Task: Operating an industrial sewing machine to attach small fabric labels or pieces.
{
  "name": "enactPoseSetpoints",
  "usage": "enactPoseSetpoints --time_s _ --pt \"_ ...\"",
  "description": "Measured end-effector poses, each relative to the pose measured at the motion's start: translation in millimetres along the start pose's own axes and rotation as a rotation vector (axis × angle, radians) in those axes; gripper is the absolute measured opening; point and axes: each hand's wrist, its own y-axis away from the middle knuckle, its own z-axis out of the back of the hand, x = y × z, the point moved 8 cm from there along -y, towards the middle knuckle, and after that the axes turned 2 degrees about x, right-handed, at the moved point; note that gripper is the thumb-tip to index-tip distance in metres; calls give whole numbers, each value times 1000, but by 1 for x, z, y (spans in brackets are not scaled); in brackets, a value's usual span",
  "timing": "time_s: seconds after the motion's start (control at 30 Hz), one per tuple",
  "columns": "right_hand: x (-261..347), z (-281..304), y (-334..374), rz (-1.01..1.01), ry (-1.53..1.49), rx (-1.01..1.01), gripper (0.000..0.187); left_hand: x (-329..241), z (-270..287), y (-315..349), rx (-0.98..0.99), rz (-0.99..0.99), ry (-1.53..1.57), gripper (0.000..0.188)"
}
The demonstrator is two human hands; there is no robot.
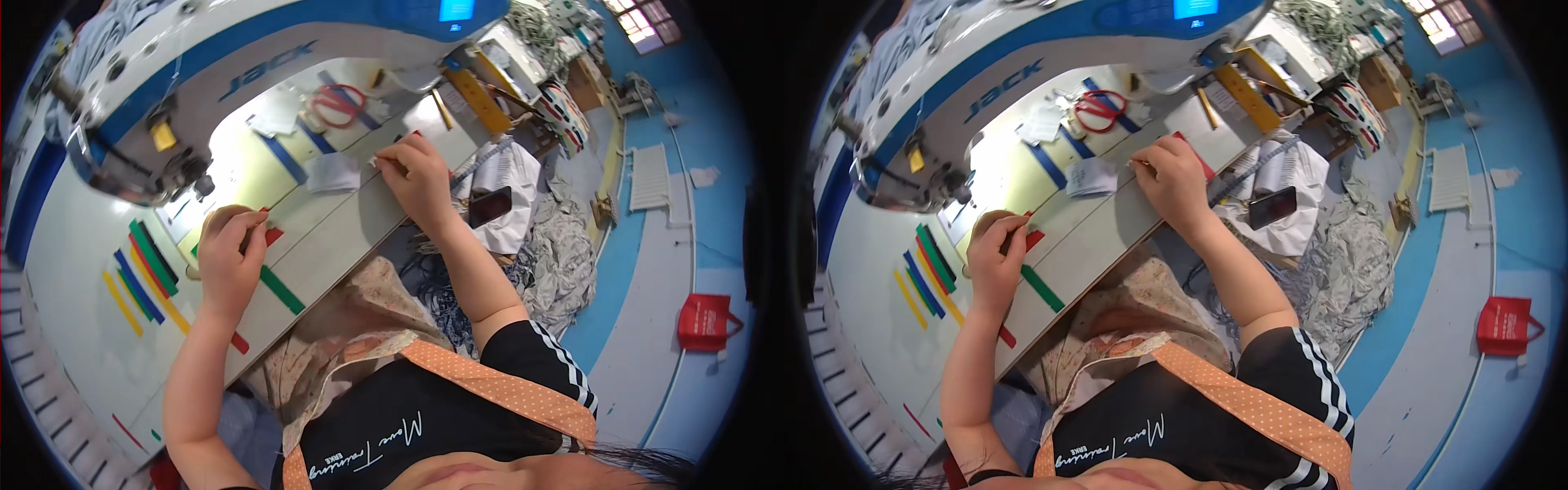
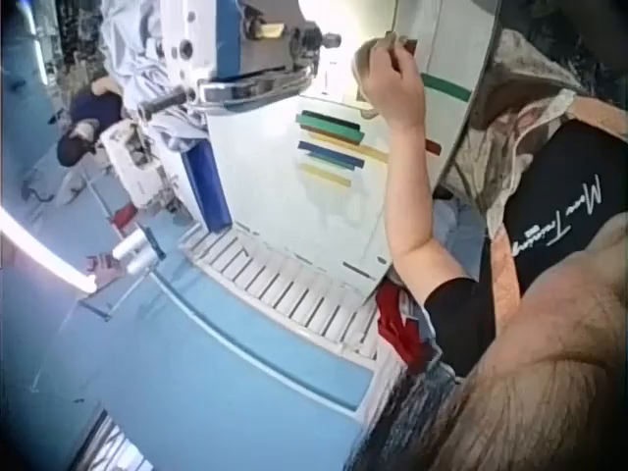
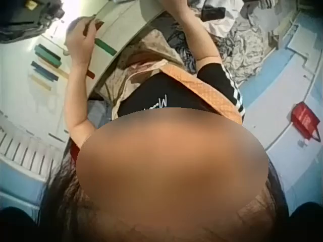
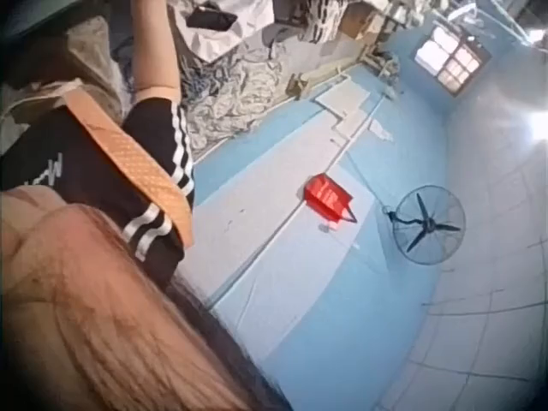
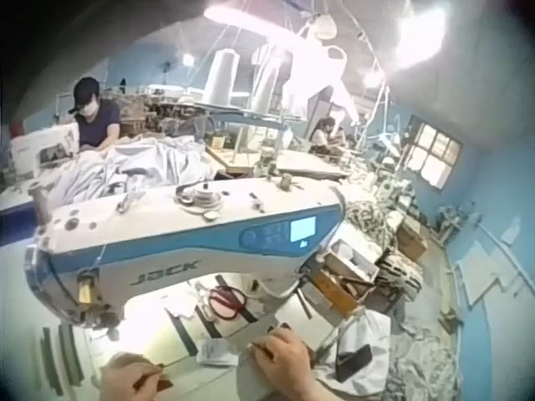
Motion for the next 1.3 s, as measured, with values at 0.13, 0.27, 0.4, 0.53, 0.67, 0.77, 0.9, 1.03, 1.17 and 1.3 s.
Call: enactPoseSetpoints --time_s 0.13,0.27,0.4,0.53,0.67,0.77,0.9,1.03,1.17,1.3 --pt "-18 27 -1 79 82 -202 8 5 -1 -5 -18 64 18 9" --pt "-86 75 -17 -96 249 -308 12 4 -3 -4 -18 92 37 8" --pt "-123 82 -33 -207 435 -251 16 3 -5 -7 -6 85 36 9" --pt "-133 78 -36 -218 463 -217 18 6 -6 -5 6 125 57 9" --pt "-136 76 -35 -227 395 -272 14 3 -6 -7 14 98 22 9" --pt "-135 77 -30 -219 320 -321 13 2 -6 -7 14 92 17 9" --pt "-135 81 -24 -175 222 -375 14 1 -5 -6 15 78 16 9" --pt "-138 83 -21 -223 151 -384 12 -2 -5 -6 7 56 27 9" --pt "-142 87 -13 -381 -73 -416 11 -2 -3 -3 9 30 30 10" --pt "-108 83 -3 -383 -209 -448 9 3 -1 3 14 124 103 10"
